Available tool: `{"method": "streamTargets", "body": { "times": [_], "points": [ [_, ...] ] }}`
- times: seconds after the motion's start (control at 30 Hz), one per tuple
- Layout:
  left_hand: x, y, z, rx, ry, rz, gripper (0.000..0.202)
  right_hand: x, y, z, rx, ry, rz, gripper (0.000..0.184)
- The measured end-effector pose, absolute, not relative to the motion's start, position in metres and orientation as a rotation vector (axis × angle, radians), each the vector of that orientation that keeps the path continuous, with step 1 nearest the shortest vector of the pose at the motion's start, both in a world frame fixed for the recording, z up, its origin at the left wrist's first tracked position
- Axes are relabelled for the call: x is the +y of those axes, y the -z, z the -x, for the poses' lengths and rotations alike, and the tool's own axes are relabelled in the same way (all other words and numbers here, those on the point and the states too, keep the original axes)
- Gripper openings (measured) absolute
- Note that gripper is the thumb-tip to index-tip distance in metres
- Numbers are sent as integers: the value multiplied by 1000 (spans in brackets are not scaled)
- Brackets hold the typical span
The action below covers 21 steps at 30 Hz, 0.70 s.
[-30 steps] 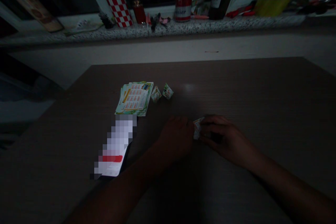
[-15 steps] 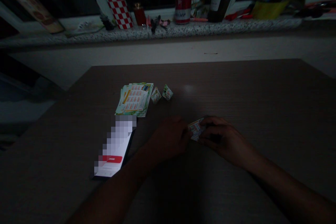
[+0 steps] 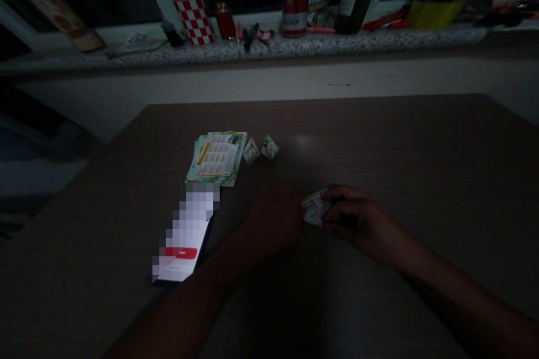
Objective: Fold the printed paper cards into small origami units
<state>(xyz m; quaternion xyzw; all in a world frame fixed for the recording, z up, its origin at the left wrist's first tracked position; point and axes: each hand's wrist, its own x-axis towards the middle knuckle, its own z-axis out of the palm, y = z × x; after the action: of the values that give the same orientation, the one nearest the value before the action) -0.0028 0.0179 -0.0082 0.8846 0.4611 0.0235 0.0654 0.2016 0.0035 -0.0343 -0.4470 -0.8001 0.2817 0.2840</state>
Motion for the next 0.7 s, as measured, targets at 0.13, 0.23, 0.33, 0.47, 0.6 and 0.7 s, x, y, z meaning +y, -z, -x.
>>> {"method": "streamTargets", "body": {
  "times": [0.13,0.23,0.33,0.47,0.6,0.7],
  "points": [
    [18,5,1,1392,-21,-2677,26,4,33,-200,-2159,-725,1184,11],
    [18,2,0,1382,18,-2677,26,4,33,-201,-2177,-727,1174,19],
    [18,1,-1,1386,23,-2676,26,5,33,-202,-2229,-684,1169,29],
    [18,1,-1,1382,21,-2672,27,5,29,-203,-2350,-636,1203,36],
    [19,1,-1,1380,47,-2662,27,3,23,-202,-2404,-593,1226,38],
    [19,1,-1,1391,30,-2671,27,3,21,-201,-2392,-584,1224,37]
  ]
}}
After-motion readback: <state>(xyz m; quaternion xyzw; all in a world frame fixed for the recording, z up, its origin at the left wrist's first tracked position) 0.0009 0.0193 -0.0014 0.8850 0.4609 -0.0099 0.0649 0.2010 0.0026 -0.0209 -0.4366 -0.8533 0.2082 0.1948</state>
